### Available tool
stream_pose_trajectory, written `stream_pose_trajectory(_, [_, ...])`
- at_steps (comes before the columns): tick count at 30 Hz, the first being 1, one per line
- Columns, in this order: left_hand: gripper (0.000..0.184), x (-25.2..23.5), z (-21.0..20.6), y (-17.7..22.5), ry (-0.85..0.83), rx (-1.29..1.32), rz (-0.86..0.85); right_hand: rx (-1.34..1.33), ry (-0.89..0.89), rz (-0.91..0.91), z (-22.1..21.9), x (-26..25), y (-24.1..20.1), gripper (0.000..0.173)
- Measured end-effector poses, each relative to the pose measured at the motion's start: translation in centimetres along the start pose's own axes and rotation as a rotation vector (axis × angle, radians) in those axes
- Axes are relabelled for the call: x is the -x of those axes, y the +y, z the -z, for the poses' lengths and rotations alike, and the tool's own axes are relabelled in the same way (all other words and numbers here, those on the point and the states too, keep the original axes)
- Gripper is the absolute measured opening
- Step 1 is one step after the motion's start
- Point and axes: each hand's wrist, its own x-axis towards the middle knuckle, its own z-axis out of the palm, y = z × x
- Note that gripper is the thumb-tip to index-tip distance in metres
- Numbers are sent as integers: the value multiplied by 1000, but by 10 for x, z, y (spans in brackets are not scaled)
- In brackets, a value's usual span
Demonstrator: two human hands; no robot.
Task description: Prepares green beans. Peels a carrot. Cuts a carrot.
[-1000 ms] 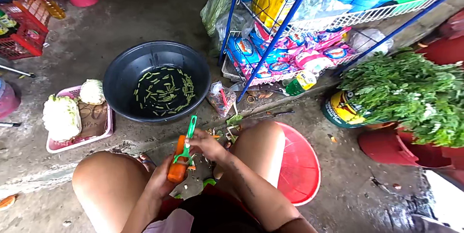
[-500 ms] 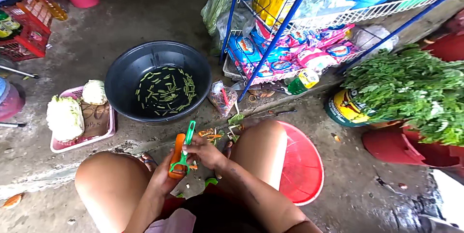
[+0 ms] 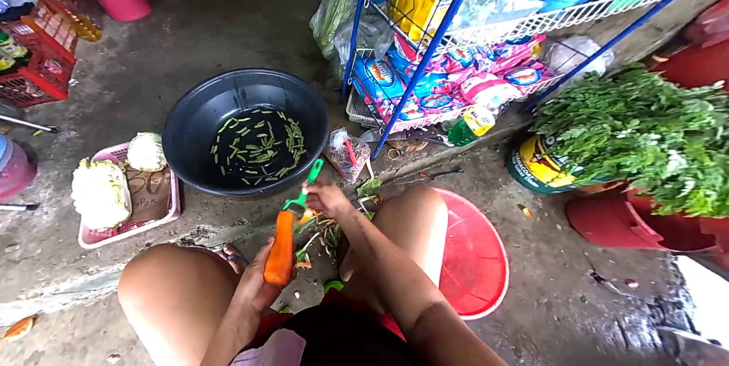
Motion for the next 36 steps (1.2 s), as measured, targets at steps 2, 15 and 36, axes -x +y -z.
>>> stream_pose_trajectory(2, [52, 4, 0, 2, -24, -32, 47, 181, 180, 93, 32, -21, -1, 42])
stream_pose_trajectory(15, [54, -6, -8, 0, 64, -63, -77, 40, -184, 23, -21, 69, 9, 30])
stream_pose_trajectory(36, [56, 8, -5, 3, 45, -171, 59, 490, 190, 419, 27, 2, -17, 41])
